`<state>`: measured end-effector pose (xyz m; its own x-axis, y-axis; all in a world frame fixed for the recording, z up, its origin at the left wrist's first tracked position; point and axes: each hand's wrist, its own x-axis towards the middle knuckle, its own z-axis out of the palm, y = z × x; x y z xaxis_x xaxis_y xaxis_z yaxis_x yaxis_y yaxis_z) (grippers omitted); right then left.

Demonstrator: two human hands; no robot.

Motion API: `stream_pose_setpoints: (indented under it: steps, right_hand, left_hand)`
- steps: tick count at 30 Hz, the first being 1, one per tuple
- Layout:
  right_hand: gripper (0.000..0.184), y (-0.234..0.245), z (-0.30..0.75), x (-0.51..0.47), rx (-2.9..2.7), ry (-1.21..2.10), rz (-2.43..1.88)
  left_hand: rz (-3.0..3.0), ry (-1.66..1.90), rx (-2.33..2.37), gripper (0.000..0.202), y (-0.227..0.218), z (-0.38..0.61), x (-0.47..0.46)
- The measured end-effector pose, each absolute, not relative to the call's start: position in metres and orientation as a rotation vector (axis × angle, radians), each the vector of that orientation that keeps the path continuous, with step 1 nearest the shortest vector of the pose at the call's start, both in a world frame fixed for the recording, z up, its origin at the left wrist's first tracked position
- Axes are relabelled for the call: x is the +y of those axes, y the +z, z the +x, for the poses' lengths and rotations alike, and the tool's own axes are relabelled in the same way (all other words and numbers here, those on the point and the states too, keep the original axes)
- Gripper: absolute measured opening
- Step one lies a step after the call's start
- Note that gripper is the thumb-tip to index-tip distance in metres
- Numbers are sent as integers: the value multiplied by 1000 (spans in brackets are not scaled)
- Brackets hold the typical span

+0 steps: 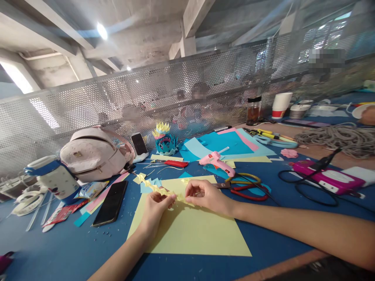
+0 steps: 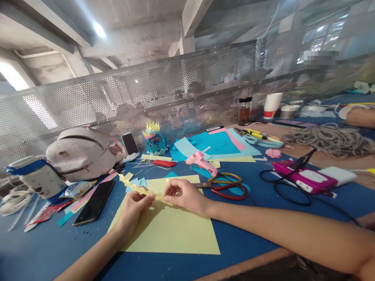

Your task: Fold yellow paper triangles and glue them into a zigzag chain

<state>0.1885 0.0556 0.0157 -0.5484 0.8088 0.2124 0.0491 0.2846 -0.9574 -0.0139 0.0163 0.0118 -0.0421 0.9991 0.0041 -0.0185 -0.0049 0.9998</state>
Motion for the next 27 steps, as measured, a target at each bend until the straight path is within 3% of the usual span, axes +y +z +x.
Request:
stream_pose_setpoints:
  steps: [8,27]
  right_hand:
    - [21,12,189,57,-1857,1318,-758]
    - [23,6,188,60,-1860,1331,-747]
  left_hand:
    - [1179,1248,1238,32,12,-14,16]
    - [1160,1251,1247,32,12,-14,17]
